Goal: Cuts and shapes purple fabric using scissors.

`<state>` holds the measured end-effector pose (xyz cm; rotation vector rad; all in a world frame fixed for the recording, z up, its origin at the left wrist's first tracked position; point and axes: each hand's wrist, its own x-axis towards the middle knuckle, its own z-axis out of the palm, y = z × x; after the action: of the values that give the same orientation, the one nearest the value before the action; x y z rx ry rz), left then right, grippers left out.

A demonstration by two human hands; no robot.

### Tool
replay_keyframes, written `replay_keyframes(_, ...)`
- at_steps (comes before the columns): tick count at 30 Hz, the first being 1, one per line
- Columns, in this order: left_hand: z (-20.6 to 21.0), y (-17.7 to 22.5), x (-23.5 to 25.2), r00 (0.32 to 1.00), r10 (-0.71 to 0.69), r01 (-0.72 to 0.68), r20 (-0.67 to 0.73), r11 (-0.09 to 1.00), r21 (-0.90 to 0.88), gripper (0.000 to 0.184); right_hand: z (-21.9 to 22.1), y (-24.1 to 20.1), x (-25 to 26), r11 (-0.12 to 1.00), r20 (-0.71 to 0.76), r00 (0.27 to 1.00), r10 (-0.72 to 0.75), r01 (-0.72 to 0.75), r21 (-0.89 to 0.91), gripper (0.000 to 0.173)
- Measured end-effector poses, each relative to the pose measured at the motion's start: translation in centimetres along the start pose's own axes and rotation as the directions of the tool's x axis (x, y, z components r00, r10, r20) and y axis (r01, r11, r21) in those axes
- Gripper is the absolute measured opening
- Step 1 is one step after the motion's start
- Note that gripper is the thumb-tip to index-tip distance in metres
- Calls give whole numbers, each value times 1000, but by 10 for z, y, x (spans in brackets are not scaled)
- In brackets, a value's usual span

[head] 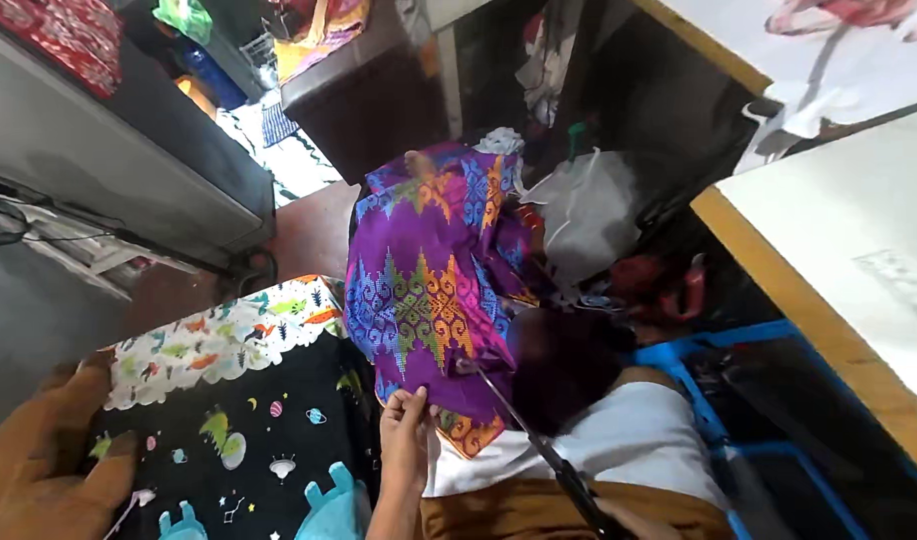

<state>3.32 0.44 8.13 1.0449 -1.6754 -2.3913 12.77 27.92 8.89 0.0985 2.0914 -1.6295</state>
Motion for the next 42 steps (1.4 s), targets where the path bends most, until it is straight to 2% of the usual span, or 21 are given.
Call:
replay_keyframes(2, 5, 6, 2, 997, -67, 66, -41, 997, -26, 6, -2, 2, 0, 999, 9, 999, -44, 44, -29, 45)
replay_keyframes(4, 8, 9, 3, 994, -90, 92, -55, 995, 28, 11, -4, -1, -4, 996, 5, 998, -56, 57, -75, 44)
replay_keyframes(7, 7, 5, 1, 997, -60, 64, -48, 994, 91, 7, -5, -9, -14, 986, -4, 999, -48, 47, -163, 46)
replay_keyframes(11, 4, 4, -4, 998, -14, 19, -68, 997, 72, 6, -2, -6, -24, 960, -16, 995, -102, 94, -262, 56)
replay_keyframes(25, 2, 0, -11, 997, 41, -34, -72, 995, 95, 14, 13, -4, -20, 921, -51, 998, -19, -2, -389, 60)
replay_keyframes(34, 5, -6, -8, 999, 24, -20, -44, 996, 85, 15, 28, -6, -4, 933, -76, 997, -23, -6, -360, 59)
replay_keyframes(39, 8, -6, -9, 999, 8, -5, -45, 999, 53, 15, 35, 0, 3, 960, -76, 997, -26, 4, -280, 61)
replay_keyframes(42, 11, -6, -10, 999, -4, 6, -51, 998, 55, 13, 37, -3, 6, 983, -30, 999, 45, -49, -177, 61)
